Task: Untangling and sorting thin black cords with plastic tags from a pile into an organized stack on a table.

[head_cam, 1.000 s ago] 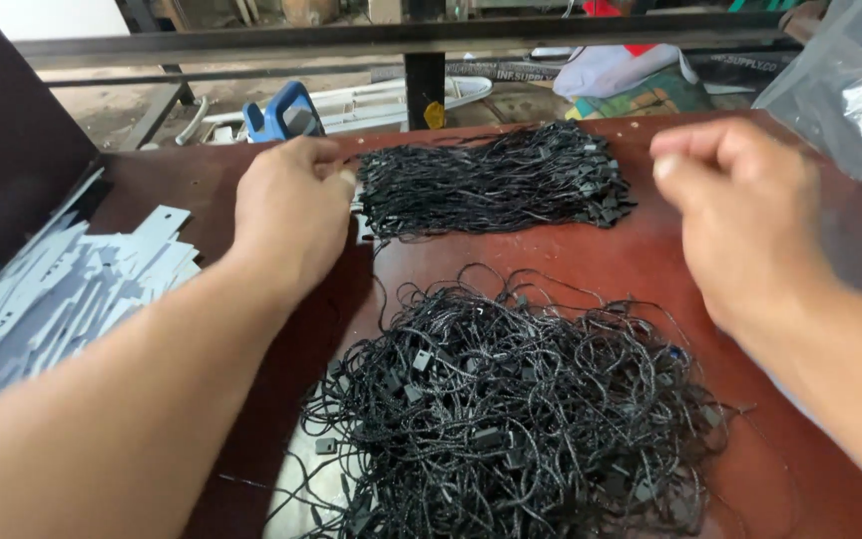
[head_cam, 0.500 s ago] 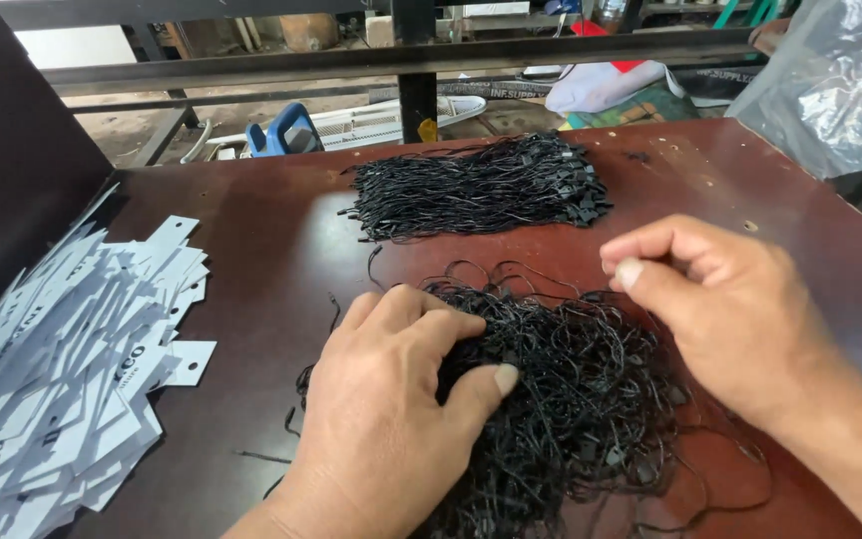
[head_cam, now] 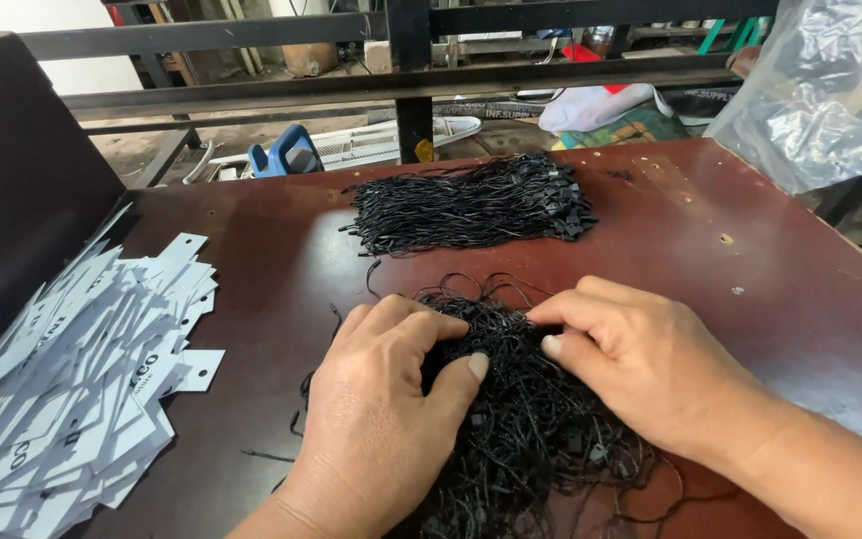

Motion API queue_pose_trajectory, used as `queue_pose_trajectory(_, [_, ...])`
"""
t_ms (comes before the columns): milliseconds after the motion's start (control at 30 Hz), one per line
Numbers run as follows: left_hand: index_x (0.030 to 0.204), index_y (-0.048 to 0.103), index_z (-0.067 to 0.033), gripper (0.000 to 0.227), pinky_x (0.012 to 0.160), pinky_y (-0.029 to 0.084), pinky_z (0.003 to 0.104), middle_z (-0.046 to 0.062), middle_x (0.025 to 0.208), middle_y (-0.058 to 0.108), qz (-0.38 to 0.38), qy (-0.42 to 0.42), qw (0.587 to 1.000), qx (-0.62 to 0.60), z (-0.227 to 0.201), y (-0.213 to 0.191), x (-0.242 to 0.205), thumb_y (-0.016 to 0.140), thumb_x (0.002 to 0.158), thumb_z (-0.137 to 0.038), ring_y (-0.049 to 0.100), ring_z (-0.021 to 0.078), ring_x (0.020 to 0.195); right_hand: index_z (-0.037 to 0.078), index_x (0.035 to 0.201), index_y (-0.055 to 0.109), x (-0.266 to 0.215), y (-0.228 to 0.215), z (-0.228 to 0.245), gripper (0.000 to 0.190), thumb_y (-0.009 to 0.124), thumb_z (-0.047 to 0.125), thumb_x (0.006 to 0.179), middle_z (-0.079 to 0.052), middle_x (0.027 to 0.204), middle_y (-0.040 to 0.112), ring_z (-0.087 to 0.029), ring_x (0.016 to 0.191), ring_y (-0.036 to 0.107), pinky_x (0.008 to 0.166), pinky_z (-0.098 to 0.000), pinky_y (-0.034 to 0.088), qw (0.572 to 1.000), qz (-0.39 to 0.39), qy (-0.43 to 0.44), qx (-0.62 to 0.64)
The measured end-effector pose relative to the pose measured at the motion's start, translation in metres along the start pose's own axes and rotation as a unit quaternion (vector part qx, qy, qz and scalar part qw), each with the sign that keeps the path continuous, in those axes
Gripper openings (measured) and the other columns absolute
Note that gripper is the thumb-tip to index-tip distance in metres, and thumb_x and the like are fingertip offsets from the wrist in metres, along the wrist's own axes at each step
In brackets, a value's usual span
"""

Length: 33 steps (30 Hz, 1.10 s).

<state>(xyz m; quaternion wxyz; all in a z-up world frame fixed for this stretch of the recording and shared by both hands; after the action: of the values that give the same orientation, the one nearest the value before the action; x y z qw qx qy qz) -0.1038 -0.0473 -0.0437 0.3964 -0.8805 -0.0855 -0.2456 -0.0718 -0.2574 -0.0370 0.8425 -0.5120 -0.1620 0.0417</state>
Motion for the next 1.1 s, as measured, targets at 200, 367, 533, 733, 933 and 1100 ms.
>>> queue_pose_trajectory(200, [0.096,0.081,-0.0214,0.026,0.082,0.05,0.039,-0.009,0.093,0.074,0.018,-0.023,1.0,0.0,-0.002,-0.002,0.002,0.072,0.08,-0.04,0.063,0.0187,0.095,0.021,0.084,0.066,-0.004,-0.001,0.0,0.01,0.067,0.03,0.088,0.007,0.075,0.067,-0.014,0.071,0.064,0.071,-0.0322,0.047,0.999,-0.003,0.031,-0.019])
queue_pose_trajectory(367, [0.097,0.081,-0.0202,0.029,0.082,0.051,0.039,-0.008,0.094,0.073,0.019,-0.023,1.0,0.002,-0.001,-0.001,0.002,0.07,0.081,-0.041,0.062,0.0198,0.095,0.024,0.101,0.072,-0.005,-0.005,0.002,0.013,0.065,0.027,0.091,0.005,0.067,0.062,-0.013,0.067,0.06,0.07,-0.0315,0.047,0.998,-0.009,0.057,0.037])
queue_pose_trajectory(533, [0.096,0.08,-0.0212,0.027,0.082,0.05,0.041,-0.008,0.092,0.072,0.022,-0.024,0.999,0.002,-0.002,-0.001,0.003,0.07,0.081,-0.041,0.062,0.0204,0.096,0.028,0.116,0.078,0.001,0.001,0.006,0.035,0.057,0.025,0.088,0.007,0.091,0.073,-0.016,0.084,0.072,0.082,-0.032,0.051,0.999,-0.008,-0.023,-0.03])
queue_pose_trajectory(733, [0.096,0.081,-0.0217,0.026,0.082,0.05,0.039,-0.007,0.094,0.071,0.015,-0.013,1.0,0.0,-0.001,0.003,0.004,0.071,0.08,-0.04,0.061,0.0208,0.093,0.014,0.082,0.07,0.008,-0.013,0.015,0.037,0.049,0.037,0.101,0.004,0.083,0.075,-0.014,0.076,0.068,0.075,-0.0331,0.048,0.996,0.042,0.081,0.001])
queue_pose_trajectory(933, [0.095,0.08,-0.0204,0.025,0.083,0.049,0.039,-0.006,0.093,0.072,0.0,0.008,1.0,-0.009,0.001,0.002,0.003,0.072,0.08,-0.038,0.061,0.0217,0.091,0.025,0.09,0.07,0.018,-0.007,0.019,0.012,0.06,0.032,0.089,0.005,0.074,0.073,-0.016,0.076,0.066,0.076,-0.0338,0.047,0.98,0.12,0.105,-0.117])
queue_pose_trajectory(1100, [0.094,0.08,-0.02,0.024,0.081,0.05,0.04,-0.005,0.091,0.071,-0.007,0.016,1.0,-0.006,0.0,0.001,0.003,0.072,0.081,-0.038,0.062,0.0226,0.092,0.024,0.109,0.067,0.023,-0.003,0.022,0.021,0.06,0.026,0.09,0.004,0.107,0.072,-0.027,0.093,0.071,0.087,-0.0471,0.052,0.977,0.129,-0.006,-0.171])
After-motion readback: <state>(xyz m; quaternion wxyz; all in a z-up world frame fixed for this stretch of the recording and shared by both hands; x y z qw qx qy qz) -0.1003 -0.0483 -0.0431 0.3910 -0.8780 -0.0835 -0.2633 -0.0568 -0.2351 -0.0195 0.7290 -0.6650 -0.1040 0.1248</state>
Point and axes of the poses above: each hand's wrist, its own x-axis towards the middle knuckle, its own y-axis out of the palm, z = x × y, the point moved 4 cm from there along x, towards the middle knuckle
